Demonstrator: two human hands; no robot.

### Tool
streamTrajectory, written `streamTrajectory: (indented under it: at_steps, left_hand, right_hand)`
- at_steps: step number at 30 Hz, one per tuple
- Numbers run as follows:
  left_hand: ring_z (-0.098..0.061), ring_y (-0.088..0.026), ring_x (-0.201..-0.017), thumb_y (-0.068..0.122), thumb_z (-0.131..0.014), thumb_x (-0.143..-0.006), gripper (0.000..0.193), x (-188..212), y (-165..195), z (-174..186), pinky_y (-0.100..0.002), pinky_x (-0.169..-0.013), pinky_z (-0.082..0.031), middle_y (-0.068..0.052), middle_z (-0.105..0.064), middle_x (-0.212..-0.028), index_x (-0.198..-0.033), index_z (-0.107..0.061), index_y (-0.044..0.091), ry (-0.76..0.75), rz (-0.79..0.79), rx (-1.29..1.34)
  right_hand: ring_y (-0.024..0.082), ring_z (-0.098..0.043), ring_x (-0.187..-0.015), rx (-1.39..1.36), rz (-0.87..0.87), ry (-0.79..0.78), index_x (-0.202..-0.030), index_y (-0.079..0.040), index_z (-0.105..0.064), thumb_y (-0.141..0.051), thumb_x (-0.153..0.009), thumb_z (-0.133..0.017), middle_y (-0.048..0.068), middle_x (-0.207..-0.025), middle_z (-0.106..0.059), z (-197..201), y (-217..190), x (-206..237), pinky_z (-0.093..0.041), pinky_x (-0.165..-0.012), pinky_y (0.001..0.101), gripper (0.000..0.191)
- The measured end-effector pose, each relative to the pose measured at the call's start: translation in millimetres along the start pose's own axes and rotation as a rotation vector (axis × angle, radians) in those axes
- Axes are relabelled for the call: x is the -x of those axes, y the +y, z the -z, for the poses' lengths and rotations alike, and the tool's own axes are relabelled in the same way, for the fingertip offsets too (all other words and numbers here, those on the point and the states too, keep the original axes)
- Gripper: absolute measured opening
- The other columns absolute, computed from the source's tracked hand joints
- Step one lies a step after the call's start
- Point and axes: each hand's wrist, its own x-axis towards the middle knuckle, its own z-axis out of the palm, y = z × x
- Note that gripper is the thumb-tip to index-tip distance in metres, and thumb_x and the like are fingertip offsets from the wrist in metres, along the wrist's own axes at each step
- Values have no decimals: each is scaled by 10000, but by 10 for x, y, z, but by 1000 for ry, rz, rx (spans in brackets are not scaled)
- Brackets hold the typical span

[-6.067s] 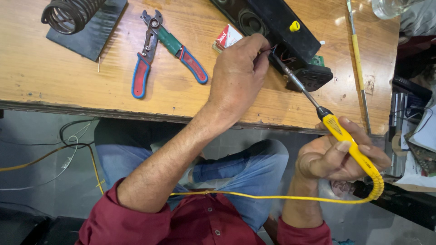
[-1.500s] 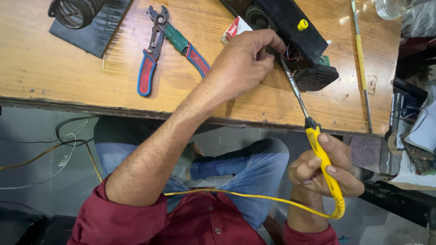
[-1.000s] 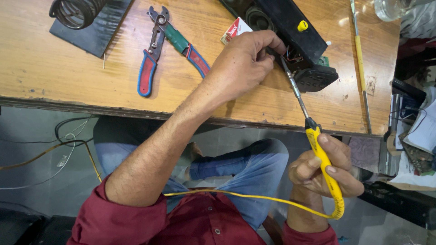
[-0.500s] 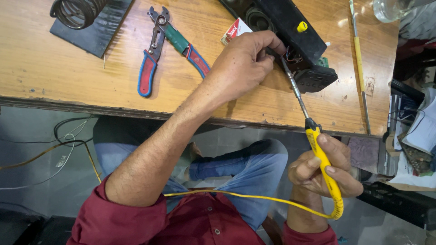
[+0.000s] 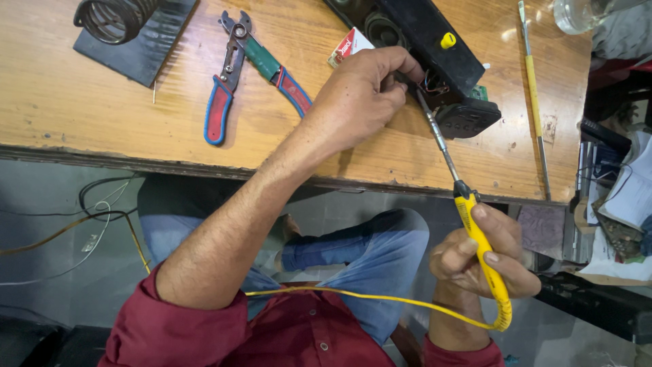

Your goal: The person uses a soldering iron to attach wires to a small electronic device on a workbench. They hold the device steady with one hand while applying heat and solder with the other, then inspect the connection.

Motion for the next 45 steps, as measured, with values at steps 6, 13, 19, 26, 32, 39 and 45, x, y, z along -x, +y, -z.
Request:
streamTrajectory:
  at_steps: [6, 13, 19, 26, 32, 39, 45]
  left_hand:
    - [-522, -61, -610, 21, -601, -929, 200, -6, -25, 3, -262, -539, -416, -18, -563, -656, -1082, -723, 61, -20, 39, -12]
    - [-554, -56, -650, 6, -593, -939, 182, -18, -74, -18, -254, -567, -451, -3, -606, -712, -1076, -708, 43, -12, -29, 46]
    - [-537, -65, -623, 10, -600, -931, 187, -7, -58, -10, -265, -549, -434, -14, -579, -684, -1075, -714, 47, -7, -15, 4]
    - [-546, -64, -628, 13, -601, -936, 181, -7, -42, -11, -266, -552, -439, -14, -588, -688, -1075, -712, 50, -7, -16, 8]
    - [-561, -61, -633, 15, -606, -936, 176, -10, -45, -13, -263, -557, -452, -10, -608, -698, -1070, -713, 50, 3, -31, -2]
    - [-530, -69, -610, 18, -600, -939, 187, -8, -46, -8, -272, -536, -422, -20, -577, -668, -1074, -723, 56, -4, -9, -6]
    - [-533, -63, -612, 25, -611, -935, 181, -5, -73, -16, -263, -536, -425, -12, -577, -667, -1073, -725, 51, 16, 10, 2]
  right_hand:
    - [355, -698, -818, -2, 33, -8, -1085, -50, -274, -49, -989, -513, 209, -1037, -657, -17, 24, -19, -648, -657, 363, 257]
    - [345, -682, -849, 5, 28, -37, -1075, -53, -267, -47, -986, -511, 207, -1052, -661, -32, 2, -28, -626, -682, 352, 260]
    - [344, -680, -829, 12, 52, -37, -1067, -51, -266, -43, -971, -510, 203, -1039, -660, -36, 29, -40, -622, -708, 375, 262]
    - [344, -680, -852, 8, 38, -38, -1074, -59, -269, -45, -979, -501, 196, -1055, -662, -37, 28, -28, -627, -692, 351, 251]
    - [332, -679, -837, 9, 33, -47, -1064, -68, -266, -36, -972, -505, 202, -1034, -666, -27, 20, -31, -627, -696, 351, 258]
    - [339, -681, -827, 18, 7, -28, -1074, -58, -267, -47, -1001, -515, 198, -1027, -645, -10, -6, -27, -629, -670, 353, 259]
    - [347, -677, -766, 1, 50, 43, -1056, -47, -277, -65, -991, -527, 208, -993, -633, 1, 38, -47, -629, -611, 355, 259]
